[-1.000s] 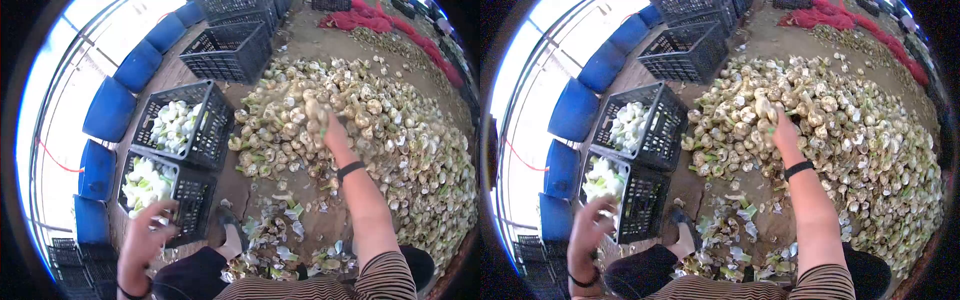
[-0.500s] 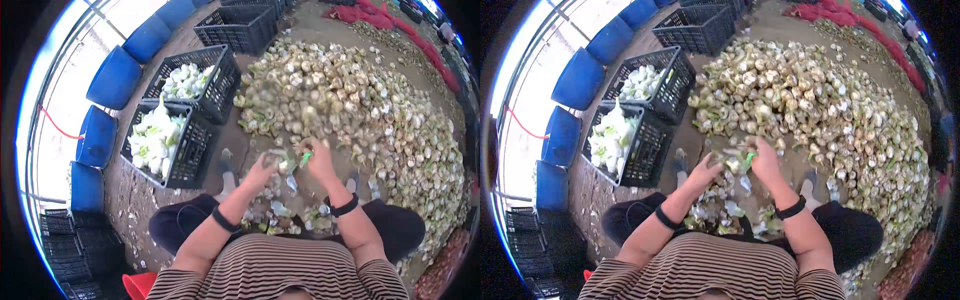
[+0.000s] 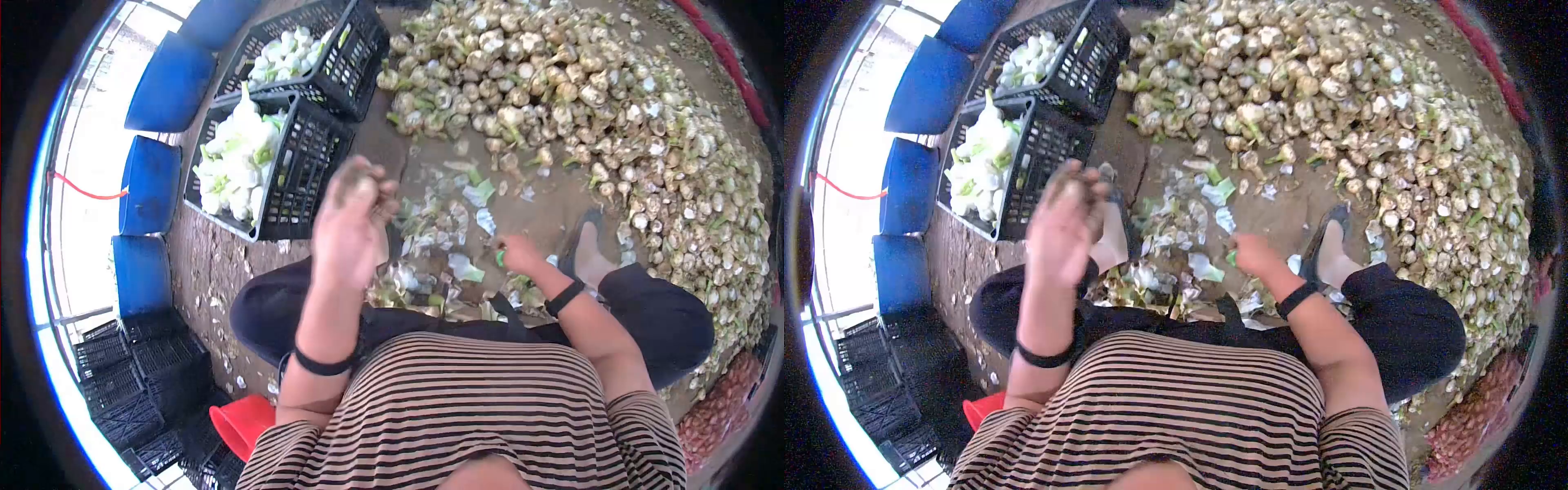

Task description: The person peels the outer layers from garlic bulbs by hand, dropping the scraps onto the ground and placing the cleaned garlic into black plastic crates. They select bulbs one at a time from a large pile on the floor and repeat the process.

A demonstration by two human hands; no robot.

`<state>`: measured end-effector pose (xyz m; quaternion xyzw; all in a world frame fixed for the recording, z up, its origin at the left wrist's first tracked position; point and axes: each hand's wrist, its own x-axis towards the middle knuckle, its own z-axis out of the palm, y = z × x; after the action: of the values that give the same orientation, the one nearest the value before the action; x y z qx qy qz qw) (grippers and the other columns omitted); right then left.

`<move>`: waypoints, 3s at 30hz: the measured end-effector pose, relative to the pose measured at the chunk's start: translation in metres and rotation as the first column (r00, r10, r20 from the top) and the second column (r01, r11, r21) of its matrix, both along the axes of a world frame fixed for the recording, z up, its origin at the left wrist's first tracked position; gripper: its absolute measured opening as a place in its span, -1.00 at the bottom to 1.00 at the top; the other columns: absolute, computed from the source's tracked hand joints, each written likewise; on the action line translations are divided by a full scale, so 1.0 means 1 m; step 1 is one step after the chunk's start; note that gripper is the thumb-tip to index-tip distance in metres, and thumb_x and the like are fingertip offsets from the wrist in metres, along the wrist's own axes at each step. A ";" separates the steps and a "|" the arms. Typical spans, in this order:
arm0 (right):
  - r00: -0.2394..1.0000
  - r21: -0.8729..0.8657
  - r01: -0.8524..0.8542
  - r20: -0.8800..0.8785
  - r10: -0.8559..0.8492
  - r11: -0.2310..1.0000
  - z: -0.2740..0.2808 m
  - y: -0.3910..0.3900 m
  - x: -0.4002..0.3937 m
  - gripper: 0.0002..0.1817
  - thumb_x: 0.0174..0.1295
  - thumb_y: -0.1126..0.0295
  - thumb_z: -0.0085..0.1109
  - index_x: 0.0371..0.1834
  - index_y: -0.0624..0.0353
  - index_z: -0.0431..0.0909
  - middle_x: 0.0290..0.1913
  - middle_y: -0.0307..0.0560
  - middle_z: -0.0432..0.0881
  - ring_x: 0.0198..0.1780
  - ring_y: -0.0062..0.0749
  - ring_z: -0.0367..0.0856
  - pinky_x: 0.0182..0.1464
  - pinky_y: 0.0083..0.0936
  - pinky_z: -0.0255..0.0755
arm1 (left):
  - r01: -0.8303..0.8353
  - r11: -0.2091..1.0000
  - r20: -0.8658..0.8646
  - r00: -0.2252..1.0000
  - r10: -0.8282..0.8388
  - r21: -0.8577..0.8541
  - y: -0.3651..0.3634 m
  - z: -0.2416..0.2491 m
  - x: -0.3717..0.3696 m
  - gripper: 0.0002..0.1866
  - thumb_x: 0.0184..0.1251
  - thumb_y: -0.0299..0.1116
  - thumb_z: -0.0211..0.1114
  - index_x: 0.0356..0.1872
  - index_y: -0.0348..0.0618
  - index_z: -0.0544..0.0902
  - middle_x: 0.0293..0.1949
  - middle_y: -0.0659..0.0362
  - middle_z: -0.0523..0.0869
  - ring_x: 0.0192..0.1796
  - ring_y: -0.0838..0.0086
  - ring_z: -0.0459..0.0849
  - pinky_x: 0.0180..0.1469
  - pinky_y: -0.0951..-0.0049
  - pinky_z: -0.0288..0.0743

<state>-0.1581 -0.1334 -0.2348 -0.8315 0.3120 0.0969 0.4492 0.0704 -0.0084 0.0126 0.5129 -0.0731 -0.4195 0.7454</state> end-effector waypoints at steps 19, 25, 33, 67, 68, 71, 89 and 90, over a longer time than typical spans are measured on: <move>0.841 0.389 -0.537 0.172 0.513 0.749 -0.123 0.168 0.046 -0.53 0.13 0.33 -0.13 0.17 -0.22 0.40 0.12 0.21 0.40 0.07 0.00 0.45 -0.08 -0.19 0.46 | -0.038 0.999 0.206 0.978 0.044 -0.034 0.110 0.075 0.126 -0.44 0.41 -0.38 -0.08 0.36 -0.26 -0.01 0.28 -0.11 0.18 0.17 0.24 0.30 0.09 0.43 0.39; 0.571 0.206 -0.799 -0.036 0.820 0.566 -0.141 0.187 0.036 -0.56 0.07 0.29 -0.03 0.05 -0.41 0.50 0.23 0.19 0.28 0.11 0.05 0.42 -0.03 -0.23 0.44 | -0.093 0.995 0.188 0.978 0.086 0.028 0.093 0.058 0.127 -0.45 0.38 -0.31 -0.01 0.32 -0.26 0.09 0.22 -0.07 0.28 0.11 0.27 0.37 0.06 0.43 0.41; 0.894 0.281 -0.448 0.116 0.433 0.849 -0.054 0.101 0.058 -0.81 0.01 0.41 0.13 -0.30 -0.06 0.65 -0.13 0.03 0.54 -0.09 -0.08 0.54 -0.07 -0.32 0.43 | -0.069 0.991 0.195 0.980 0.045 0.116 0.073 0.045 0.111 -0.53 0.31 -0.35 0.11 0.19 -0.31 0.29 0.03 -0.01 0.49 -0.03 0.32 0.52 -0.06 0.48 0.44; 0.766 0.189 0.264 0.555 -0.325 0.946 0.233 0.026 -0.002 -0.77 0.18 0.40 0.10 -0.16 0.31 0.48 -0.30 0.03 0.61 -0.28 -0.32 0.55 -0.18 -0.45 0.39 | 0.448 0.894 0.048 0.893 -0.448 0.011 0.016 -0.033 -0.085 -0.41 0.11 -0.40 0.35 0.16 -0.30 0.31 0.00 0.11 0.51 0.02 0.47 0.52 0.08 0.45 0.43; 0.770 0.186 0.260 0.552 -0.319 0.948 0.236 0.025 -0.003 -0.78 0.20 0.41 0.07 -0.15 0.31 0.49 -0.31 -0.01 0.60 -0.30 -0.39 0.52 -0.18 -0.49 0.39 | 0.453 0.891 -0.036 0.891 -0.454 -0.029 0.016 -0.033 -0.084 -0.39 0.13 -0.35 0.35 0.17 -0.30 0.29 0.00 0.11 0.51 0.02 0.45 0.52 0.07 0.44 0.44; 0.748 0.083 0.231 0.621 -0.232 0.969 0.221 0.020 -0.002 -0.74 0.14 0.39 0.13 -0.15 0.30 0.44 -0.30 0.14 0.61 -0.24 -0.10 0.60 -0.19 -0.34 0.41 | 0.406 0.903 -0.252 0.868 -0.429 -0.140 0.017 -0.040 -0.083 -0.39 0.21 -0.28 0.29 0.20 -0.29 0.23 0.01 0.10 0.49 0.01 0.40 0.53 0.05 0.41 0.45; 0.641 0.492 0.084 0.639 -0.425 0.866 0.200 0.026 -0.008 -0.73 0.03 0.44 0.31 -0.19 0.26 0.55 -0.19 -0.09 0.64 -0.20 -0.41 0.60 -0.09 -0.53 0.45 | 0.548 0.828 -0.305 0.773 -0.556 -0.120 0.011 -0.027 -0.072 -0.25 -0.07 -0.21 0.43 0.17 -0.33 0.35 -0.05 0.08 0.60 -0.07 0.36 0.63 0.02 0.38 0.51; 0.611 0.802 -0.009 0.477 -0.632 0.597 0.200 0.029 -0.010 -0.72 0.04 0.53 0.27 -0.14 0.22 0.54 -0.15 -0.10 0.62 -0.09 -0.37 0.59 -0.03 -0.50 0.45 | 0.549 0.826 -0.299 0.773 -0.559 -0.127 0.010 -0.026 -0.073 -0.25 -0.08 -0.21 0.42 0.17 -0.33 0.35 -0.05 0.07 0.60 -0.07 0.34 0.63 0.02 0.38 0.52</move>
<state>-0.1682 -0.1049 -0.0353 -0.4623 0.1946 -0.2129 0.8385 -0.0024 0.0018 -0.0133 0.3806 -0.1041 -0.6973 0.5985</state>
